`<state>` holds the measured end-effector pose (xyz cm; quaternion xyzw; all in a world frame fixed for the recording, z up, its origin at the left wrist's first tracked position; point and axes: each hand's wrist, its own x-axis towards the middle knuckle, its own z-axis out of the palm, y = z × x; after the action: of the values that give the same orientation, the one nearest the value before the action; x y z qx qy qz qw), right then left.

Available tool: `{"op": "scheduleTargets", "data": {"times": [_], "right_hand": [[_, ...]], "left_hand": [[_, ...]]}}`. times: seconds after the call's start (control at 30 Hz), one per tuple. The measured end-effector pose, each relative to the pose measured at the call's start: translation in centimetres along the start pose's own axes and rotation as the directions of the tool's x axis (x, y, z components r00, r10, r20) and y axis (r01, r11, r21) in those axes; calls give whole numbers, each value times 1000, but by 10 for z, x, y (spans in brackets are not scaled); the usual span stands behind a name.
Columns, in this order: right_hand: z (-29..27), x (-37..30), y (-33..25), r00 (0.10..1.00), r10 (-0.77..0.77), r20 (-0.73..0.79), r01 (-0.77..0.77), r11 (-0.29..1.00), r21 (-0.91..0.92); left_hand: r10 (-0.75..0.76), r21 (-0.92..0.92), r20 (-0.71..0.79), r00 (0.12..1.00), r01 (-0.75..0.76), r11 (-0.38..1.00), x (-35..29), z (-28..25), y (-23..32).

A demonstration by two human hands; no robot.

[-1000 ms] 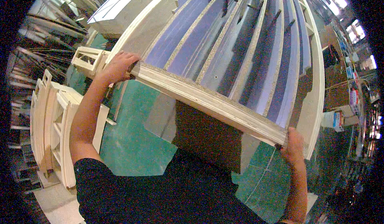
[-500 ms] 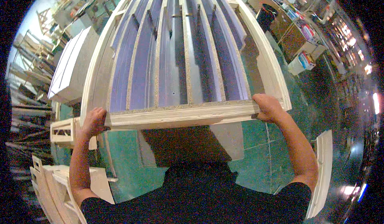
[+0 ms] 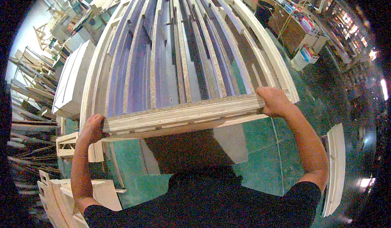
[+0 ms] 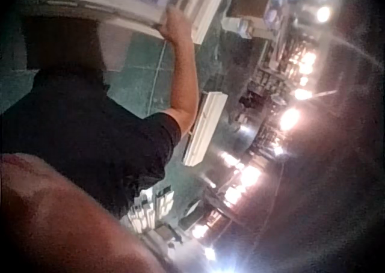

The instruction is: The person uses a handheld power sander to smooth the edges of a wooden frame structure. They then repeatedly lift the frame, walk across the workshop floor, and place it onto a metal stand, repeating this cycle multiple times.

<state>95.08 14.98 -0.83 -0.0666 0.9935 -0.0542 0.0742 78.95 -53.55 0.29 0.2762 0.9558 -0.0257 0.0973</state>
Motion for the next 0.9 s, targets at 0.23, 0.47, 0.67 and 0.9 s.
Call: {"op": "scheduleTargets", "data": {"times": [0.23,0.47,0.67,0.9], "right_hand": [[-9,-20,64,998,-21,-62,22,1000,9],[-28,-48,170,999,-22,-40,23,1000,9],[-37,-69,261,999,-35,-21,36,999,12],[-40,-77,368,1000,12,-18,-12,999,33]], "left_hand": [[47,7,-19,999,-47,999,22,-30,67],[42,-36,-101,994,-45,998,58,-24,161],[6,-103,-62,998,-13,995,100,-24,246],[-3,-66,-86,996,-3,998,169,-47,347]]}}
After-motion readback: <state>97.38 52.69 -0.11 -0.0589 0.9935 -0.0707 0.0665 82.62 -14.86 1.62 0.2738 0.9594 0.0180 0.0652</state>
